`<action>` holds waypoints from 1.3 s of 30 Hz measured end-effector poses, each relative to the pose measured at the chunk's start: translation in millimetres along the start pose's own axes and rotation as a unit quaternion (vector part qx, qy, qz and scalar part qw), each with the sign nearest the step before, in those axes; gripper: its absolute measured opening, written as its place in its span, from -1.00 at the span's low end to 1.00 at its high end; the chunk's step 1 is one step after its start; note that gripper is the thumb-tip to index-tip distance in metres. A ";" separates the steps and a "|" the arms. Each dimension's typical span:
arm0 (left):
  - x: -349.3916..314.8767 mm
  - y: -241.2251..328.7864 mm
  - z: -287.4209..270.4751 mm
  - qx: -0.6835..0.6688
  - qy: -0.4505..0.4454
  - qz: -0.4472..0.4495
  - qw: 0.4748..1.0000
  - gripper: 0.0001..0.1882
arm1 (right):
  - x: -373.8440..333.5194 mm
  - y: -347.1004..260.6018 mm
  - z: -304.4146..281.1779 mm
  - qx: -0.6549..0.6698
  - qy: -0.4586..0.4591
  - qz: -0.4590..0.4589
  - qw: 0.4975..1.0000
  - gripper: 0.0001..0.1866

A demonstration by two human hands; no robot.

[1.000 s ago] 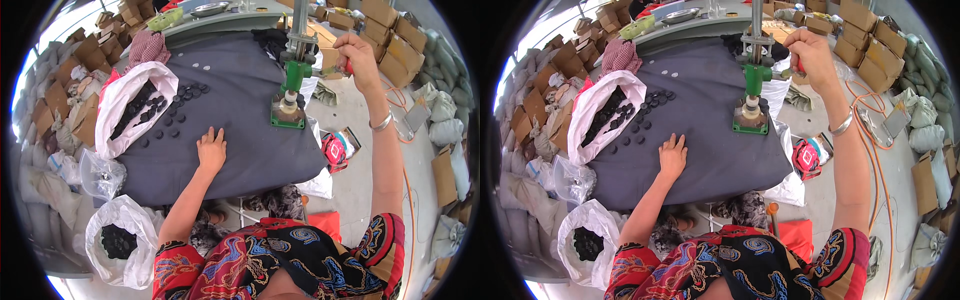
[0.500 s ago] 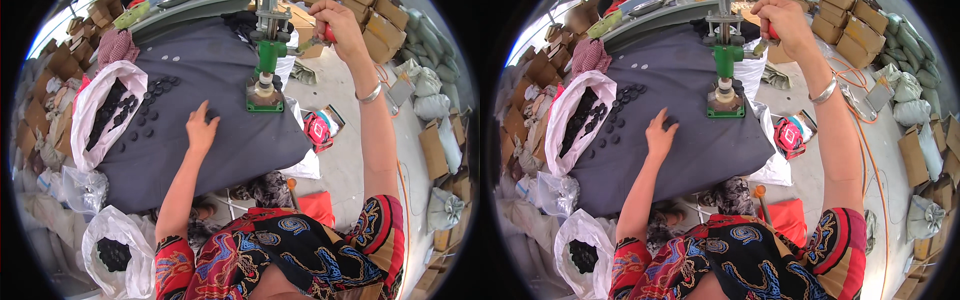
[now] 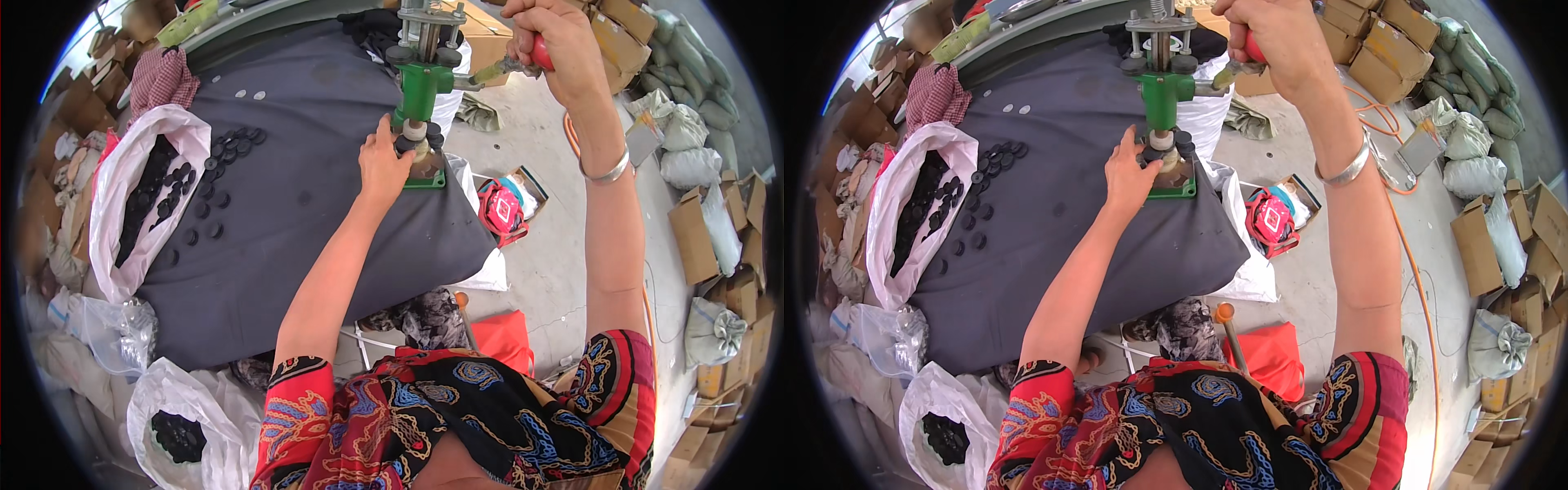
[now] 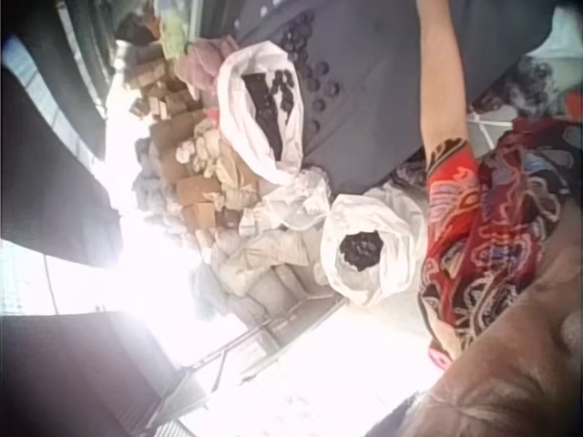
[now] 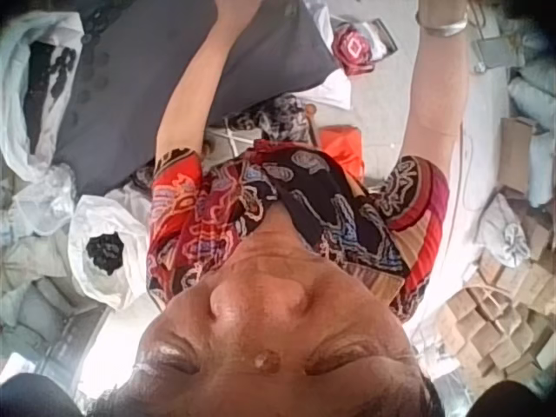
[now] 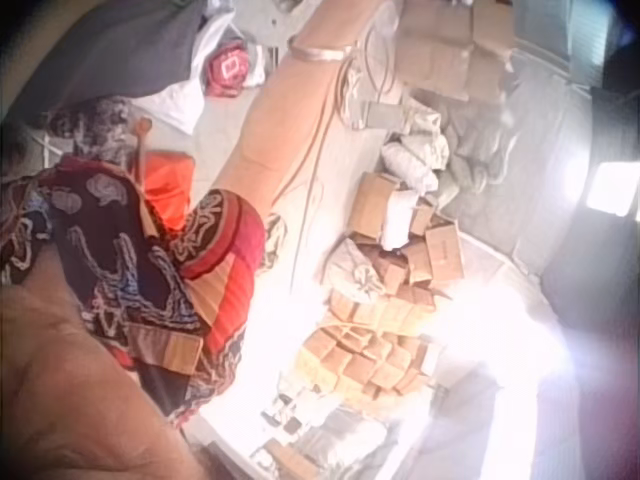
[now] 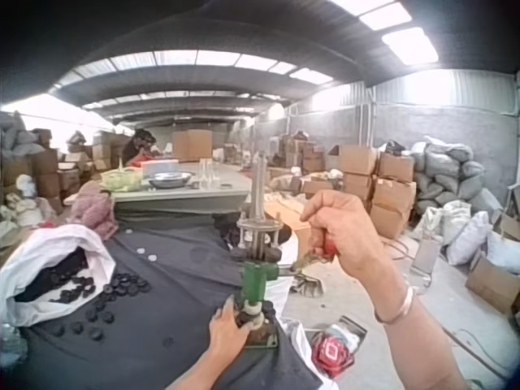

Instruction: The person operates a green manual press machine to process small black circular objects. They pick up each object from a pile on the table, place it under the press head, and pull a lever to activate the machine. The processed items are then moved aside.

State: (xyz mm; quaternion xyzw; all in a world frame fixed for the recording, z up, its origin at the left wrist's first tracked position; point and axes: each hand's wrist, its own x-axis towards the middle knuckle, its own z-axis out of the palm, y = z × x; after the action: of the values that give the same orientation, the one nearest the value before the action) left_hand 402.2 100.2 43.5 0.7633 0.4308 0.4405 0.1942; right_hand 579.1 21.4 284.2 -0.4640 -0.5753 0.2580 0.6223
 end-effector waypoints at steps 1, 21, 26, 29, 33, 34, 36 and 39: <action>2.1 -1.7 2.5 -0.004 0.002 0.001 1.000 -0.19 | -0.5 -0.6 1.4 0.009 0.001 0.001 1.000 -0.90; -0.4 -10.7 6.1 -0.072 0.024 0.005 0.997 -0.20 | -129.0 87.0 22.3 -0.208 0.011 -0.248 0.946 -0.89; -35.8 -32.1 -71.2 0.046 0.067 0.022 0.996 -0.39 | -142.7 111.8 20.7 -0.160 -0.016 -0.249 0.955 -0.86; -51.0 -64.8 -133.8 0.194 0.150 0.049 0.968 -0.53 | -145.1 104.6 17.0 -0.166 -0.010 -0.206 0.964 -0.88; -78.7 -123.4 -207.9 0.446 0.156 -0.101 0.875 -0.55 | -132.5 85.9 11.2 -0.174 -0.021 -0.119 0.977 -0.93; -85.8 -132.3 -218.2 0.477 0.140 -0.122 0.859 -0.53 | -125.1 76.8 12.1 -0.157 -0.019 -0.103 0.982 -0.92; -97.4 -151.1 -225.4 0.509 0.102 -0.153 0.841 -0.51 | -110.9 61.5 12.5 -0.110 -0.030 -0.085 0.990 -0.92; -105.2 -164.7 -216.6 0.507 0.055 -0.146 0.848 -0.54 | -89.5 50.1 9.0 -0.077 -0.041 -0.070 0.994 -0.89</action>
State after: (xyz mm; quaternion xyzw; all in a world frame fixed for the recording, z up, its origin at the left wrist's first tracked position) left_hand 114.8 86.2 -4.7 0.6584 0.7104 0.1692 -0.1821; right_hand 562.8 -30.7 196.9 -0.4583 -0.6497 0.1871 0.5770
